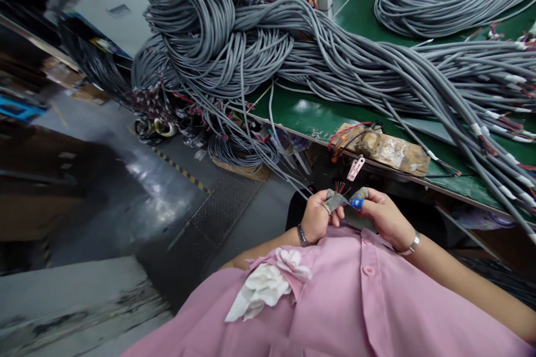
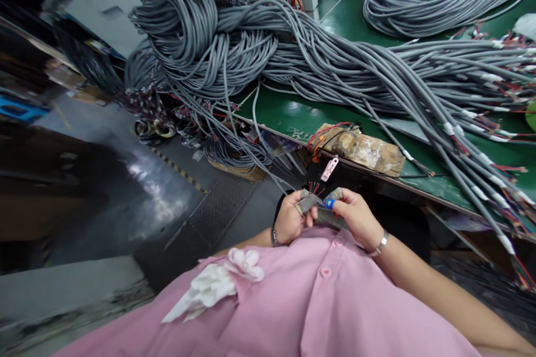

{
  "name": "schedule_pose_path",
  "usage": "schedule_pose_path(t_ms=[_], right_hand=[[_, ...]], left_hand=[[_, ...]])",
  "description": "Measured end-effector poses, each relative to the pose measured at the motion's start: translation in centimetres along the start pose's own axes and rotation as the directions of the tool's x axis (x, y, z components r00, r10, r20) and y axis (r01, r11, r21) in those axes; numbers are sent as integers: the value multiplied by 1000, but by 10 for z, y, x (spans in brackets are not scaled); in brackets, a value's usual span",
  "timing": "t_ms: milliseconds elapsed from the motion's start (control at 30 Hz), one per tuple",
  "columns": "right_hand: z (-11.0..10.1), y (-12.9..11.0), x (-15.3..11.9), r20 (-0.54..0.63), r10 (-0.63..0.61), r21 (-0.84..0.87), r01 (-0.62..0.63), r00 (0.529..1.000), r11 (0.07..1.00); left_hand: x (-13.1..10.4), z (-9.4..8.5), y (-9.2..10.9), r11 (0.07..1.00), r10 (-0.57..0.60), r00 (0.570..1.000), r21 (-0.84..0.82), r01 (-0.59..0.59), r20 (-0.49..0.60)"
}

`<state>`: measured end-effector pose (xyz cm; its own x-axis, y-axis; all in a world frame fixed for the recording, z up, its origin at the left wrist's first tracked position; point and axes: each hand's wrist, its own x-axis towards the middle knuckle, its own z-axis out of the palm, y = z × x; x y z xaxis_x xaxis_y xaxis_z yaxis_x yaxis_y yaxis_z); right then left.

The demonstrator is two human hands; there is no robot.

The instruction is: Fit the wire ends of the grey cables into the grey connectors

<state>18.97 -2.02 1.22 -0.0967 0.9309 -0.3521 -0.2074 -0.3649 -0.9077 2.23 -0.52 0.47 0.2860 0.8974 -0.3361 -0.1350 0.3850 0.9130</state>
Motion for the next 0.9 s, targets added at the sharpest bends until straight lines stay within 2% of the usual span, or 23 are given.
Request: schedule_pose_path(t_ms=[100,233,433,600,900], right_hand=[[-6,-2,0,37,53,33,-54,998,998],[-13,-13,4,66,66,93,-72,996,993],[-10,-24,13,212,55,-71,-40,976,997],[-5,-22,19,205,41,-166,-7,978,986],[3,-19,16,190,-13,-100,32,982,995]], left_hand=[[0,-3,3,999,-28,999,32,27,20],[-1,-6,7,991,-110,986,90,99,125],[-4,-3,13,975,-160,964,187,120,214],[-5,-2,15,961,-197,950,242,137,244],[-3,-4,7,952,-232,946,250,174,228]])
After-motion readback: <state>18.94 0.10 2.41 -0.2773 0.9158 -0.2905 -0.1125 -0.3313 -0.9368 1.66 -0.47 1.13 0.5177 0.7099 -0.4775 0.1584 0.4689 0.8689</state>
